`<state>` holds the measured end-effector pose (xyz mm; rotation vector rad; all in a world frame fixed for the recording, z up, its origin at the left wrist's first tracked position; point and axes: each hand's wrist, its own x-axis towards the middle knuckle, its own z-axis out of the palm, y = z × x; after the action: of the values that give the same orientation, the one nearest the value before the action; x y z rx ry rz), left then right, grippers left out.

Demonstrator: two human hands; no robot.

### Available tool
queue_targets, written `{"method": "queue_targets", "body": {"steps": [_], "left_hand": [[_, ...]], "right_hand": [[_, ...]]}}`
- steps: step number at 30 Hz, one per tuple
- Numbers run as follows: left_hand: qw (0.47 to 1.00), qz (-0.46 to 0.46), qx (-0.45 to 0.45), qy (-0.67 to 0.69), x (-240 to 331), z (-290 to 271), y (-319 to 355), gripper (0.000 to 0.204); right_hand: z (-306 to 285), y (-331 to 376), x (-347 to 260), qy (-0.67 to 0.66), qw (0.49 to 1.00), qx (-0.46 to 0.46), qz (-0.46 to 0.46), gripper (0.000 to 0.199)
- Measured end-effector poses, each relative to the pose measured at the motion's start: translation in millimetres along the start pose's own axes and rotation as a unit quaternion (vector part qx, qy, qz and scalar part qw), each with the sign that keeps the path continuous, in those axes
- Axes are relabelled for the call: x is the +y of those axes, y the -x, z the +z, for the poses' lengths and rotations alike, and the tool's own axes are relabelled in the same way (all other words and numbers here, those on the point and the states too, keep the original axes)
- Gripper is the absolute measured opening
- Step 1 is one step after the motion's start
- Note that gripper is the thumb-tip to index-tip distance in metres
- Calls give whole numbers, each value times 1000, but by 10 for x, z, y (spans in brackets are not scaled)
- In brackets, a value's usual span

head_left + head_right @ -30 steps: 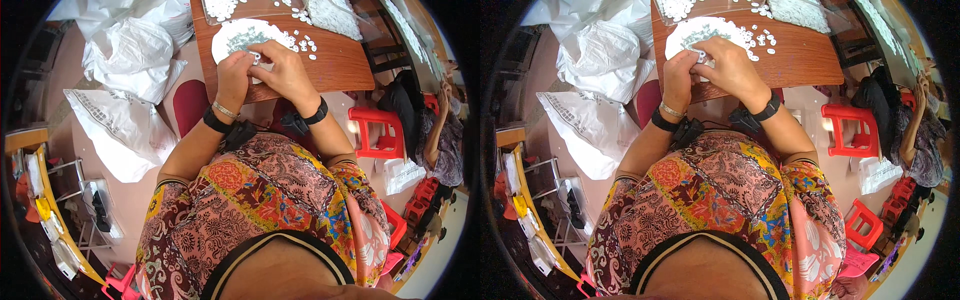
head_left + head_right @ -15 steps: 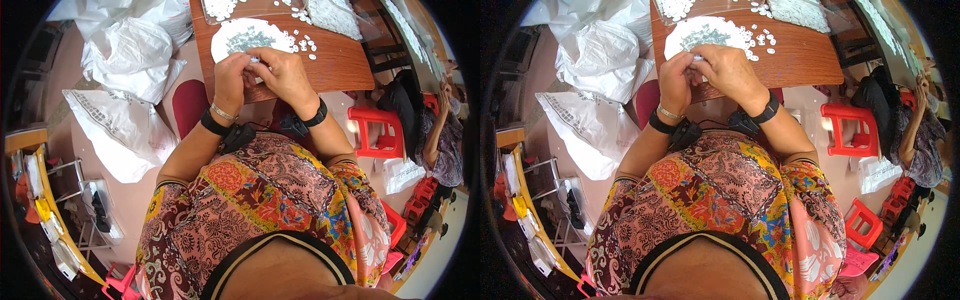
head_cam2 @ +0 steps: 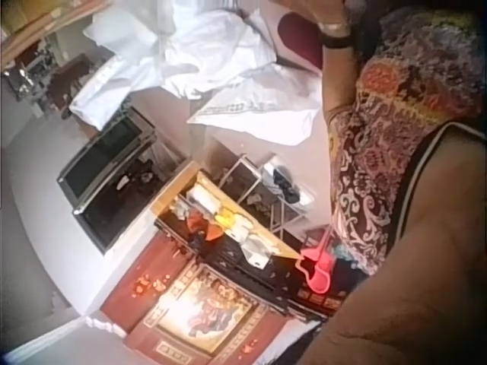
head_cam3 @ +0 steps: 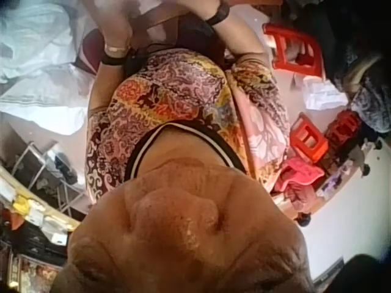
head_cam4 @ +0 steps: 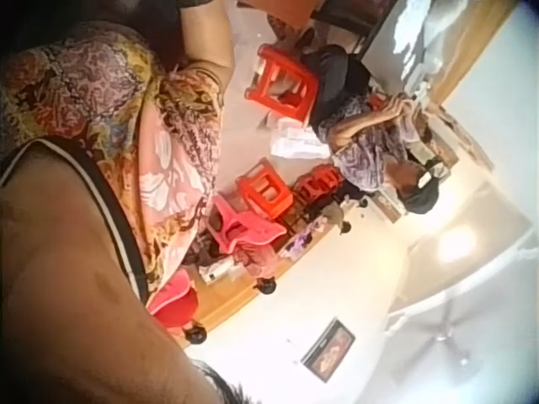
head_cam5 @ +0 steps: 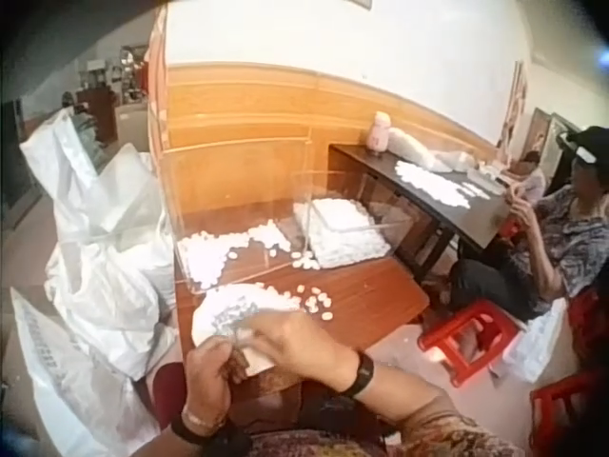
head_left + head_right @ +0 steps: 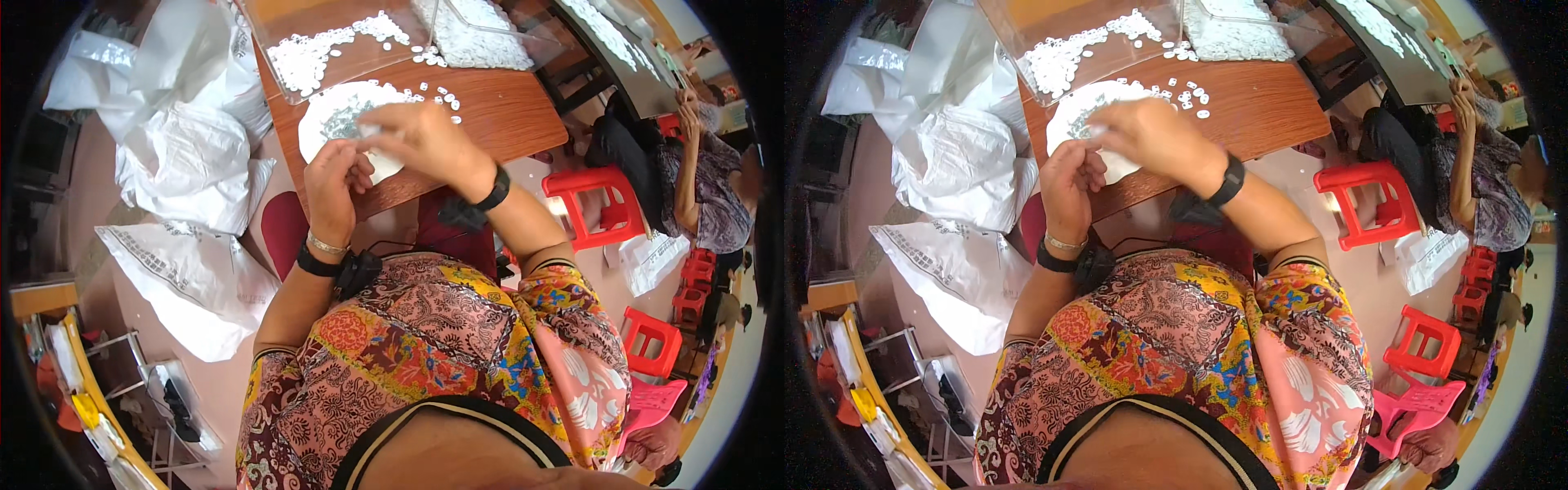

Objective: Sorting small white plastic components on a table in a workshop environment.

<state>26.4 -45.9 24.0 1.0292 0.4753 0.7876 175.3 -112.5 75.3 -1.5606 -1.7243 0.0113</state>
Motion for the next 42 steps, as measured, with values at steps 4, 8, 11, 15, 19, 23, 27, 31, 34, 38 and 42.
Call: {"method": "queue_targets", "body": {"steps": [4, 8, 11, 15, 19, 23, 27, 31, 34, 38, 42], "left_hand": [[999, 15, -9, -36, 12, -114, -16, 23], [1000, -10, -23, -8, 6, -89, -36, 23], [1000, -13, -21, -12, -9, -116, -50, 23], [999, -25, -17, -19, -8, -170, -41, 23], [999, -31, -26, -27, 6, -114, -30, 22], [998, -47, -19, -36, 2, -121, -22, 21], [998, -51, -20, -34, -21, -125, -41, 21], [997, -56, -19, -42, -22, -124, -30, 20], [997, -56, -18, -41, -22, -141, -31, 20], [997, -60, -20, -42, -27, -124, -43, 20], [997, -60, -17, -47, -25, -143, -38, 20]], "right_hand": [[-604, -454, 481, 192, 973, 126, 4, 27], [-1059, -802, 693, 318, 910, 264, 15, 25], [-1090, -757, 892, 325, 920, 217, -31, 21], [-593, -426, 1343, 207, 974, 13, 86, 23], [-281, -175, 1574, 237, 950, -102, 174, 22], [-175, -162, 1628, 232, 929, -152, 246, 19], [-108, -171, 1727, 246, 930, -134, 237, 16], [-94, -136, 1811, 215, 940, -125, 235, 15], [-84, -166, 1716, 152, 952, -125, 236, 15], [-47, -213, 1769, 181, 949, -141, 214, 16], [-27, -249, 1840, 158, 935, -167, 270, 15]]}}
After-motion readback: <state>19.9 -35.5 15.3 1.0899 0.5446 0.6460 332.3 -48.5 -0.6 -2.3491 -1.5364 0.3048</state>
